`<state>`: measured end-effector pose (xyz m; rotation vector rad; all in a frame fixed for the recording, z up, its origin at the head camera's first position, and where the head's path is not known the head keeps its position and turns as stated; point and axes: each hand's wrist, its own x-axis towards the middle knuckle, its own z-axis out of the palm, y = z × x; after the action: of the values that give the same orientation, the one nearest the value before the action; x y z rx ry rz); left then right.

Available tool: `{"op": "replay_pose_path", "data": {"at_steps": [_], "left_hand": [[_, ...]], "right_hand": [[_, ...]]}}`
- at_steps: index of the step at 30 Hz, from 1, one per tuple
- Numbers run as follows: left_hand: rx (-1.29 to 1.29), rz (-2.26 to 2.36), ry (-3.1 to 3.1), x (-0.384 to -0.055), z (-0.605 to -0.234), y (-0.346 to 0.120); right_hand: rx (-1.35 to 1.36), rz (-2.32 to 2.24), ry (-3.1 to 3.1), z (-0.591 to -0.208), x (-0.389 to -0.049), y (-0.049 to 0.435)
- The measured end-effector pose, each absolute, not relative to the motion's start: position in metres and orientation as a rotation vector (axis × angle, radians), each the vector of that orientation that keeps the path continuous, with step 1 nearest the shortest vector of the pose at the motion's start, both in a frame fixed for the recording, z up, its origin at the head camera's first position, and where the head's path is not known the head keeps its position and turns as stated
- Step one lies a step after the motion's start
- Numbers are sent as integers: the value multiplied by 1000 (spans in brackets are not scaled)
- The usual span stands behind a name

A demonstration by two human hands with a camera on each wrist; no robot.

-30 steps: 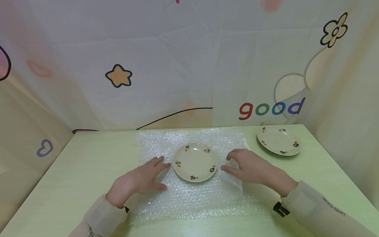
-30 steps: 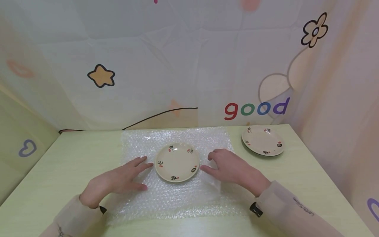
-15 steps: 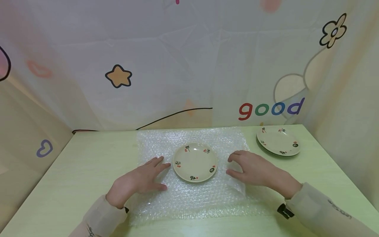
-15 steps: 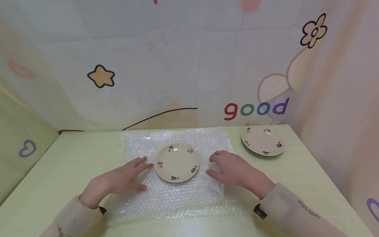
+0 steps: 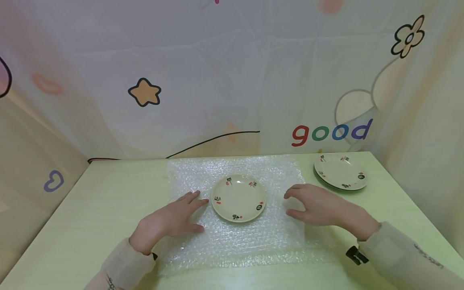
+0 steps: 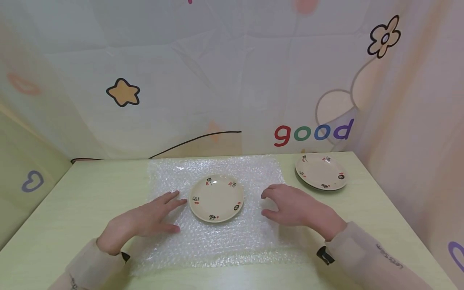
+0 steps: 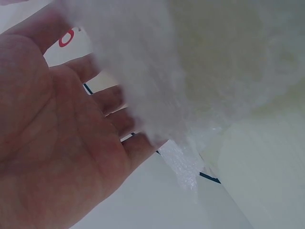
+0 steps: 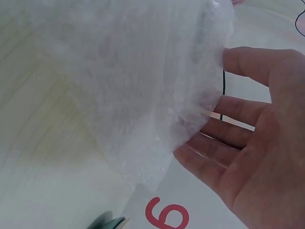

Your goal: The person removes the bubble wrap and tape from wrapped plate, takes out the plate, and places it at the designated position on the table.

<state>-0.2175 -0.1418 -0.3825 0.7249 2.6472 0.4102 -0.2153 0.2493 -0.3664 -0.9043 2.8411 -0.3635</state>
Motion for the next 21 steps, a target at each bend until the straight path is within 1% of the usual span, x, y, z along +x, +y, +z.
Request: {"op": "replay_pose_path", "data": {"at_steps": [8,21], "left_hand": [[728,407,2647,-218,-382,-142],[740,419,2661,-219,-385,-141]], "right_hand": [[-916,-466,2732,-360,-215,260],[-931,-460,2673,-355,-211,269]]}}
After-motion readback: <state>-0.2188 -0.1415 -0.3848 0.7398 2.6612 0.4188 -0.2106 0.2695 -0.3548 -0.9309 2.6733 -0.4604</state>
